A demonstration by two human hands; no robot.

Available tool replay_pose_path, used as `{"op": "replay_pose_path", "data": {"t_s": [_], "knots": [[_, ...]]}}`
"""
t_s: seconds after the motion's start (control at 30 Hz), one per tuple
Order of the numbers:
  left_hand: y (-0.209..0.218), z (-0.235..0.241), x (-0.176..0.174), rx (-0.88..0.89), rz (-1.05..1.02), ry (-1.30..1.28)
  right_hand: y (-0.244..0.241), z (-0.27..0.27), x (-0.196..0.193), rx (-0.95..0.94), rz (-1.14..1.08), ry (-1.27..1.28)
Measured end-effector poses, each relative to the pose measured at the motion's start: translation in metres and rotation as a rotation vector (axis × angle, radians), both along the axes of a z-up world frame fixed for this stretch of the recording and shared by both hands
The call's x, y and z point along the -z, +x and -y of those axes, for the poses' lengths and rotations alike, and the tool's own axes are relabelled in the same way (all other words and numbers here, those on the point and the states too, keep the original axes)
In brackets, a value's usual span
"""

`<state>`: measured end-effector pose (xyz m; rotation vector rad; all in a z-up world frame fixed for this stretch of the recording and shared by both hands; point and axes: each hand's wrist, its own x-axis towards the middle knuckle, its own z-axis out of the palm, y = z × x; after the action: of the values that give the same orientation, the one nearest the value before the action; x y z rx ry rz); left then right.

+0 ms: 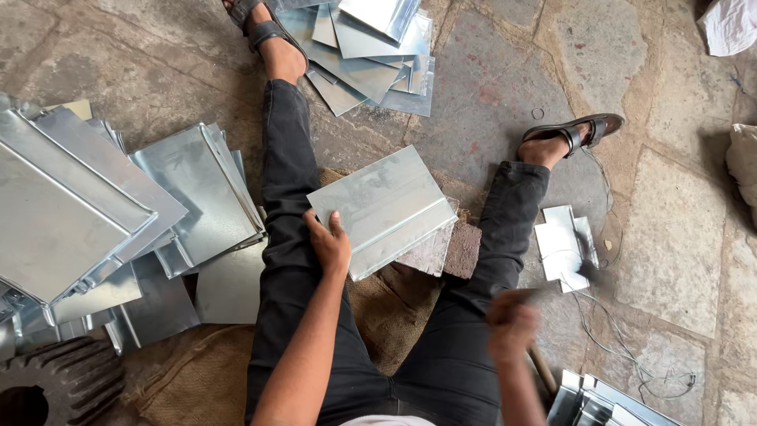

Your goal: The person sits on the floor and uses a hammer to strike a metal sheet, flattening it against a brick surface before moving it aside to work on another sheet.

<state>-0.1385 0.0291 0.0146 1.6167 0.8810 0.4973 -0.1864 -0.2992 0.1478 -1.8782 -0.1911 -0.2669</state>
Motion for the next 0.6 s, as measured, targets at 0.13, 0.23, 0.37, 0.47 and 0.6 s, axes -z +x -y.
{"op": "replay_pose_path", "data": {"t_s": [0.13, 0.23, 0.37, 0.47, 0.6], "knots": [[-0.005, -0.011, -0.001, -0.005, -0.032, 0.108, -0.024, -0.023, 0.023, 0.054, -0.779, -0.189], [0.002, -0.004, 0.000, 0.005, -0.023, 0.064, -0.024, -0.018, -0.016, 0.123, -0.847, -0.078], [-0.004, -0.004, 0.003, 0.009, 0.061, 0.055, -0.026, -0.008, -0.077, 0.127, -0.514, 0.012], [-0.004, -0.006, 0.004, 0.004, 0.021, 0.072, -0.015, 0.005, -0.075, 0.061, -0.149, 0.305], [-0.001, 0.003, 0.005, -0.004, 0.034, -0.029, 0.000, 0.008, -0.013, 0.007, -0.047, 0.461]]}}
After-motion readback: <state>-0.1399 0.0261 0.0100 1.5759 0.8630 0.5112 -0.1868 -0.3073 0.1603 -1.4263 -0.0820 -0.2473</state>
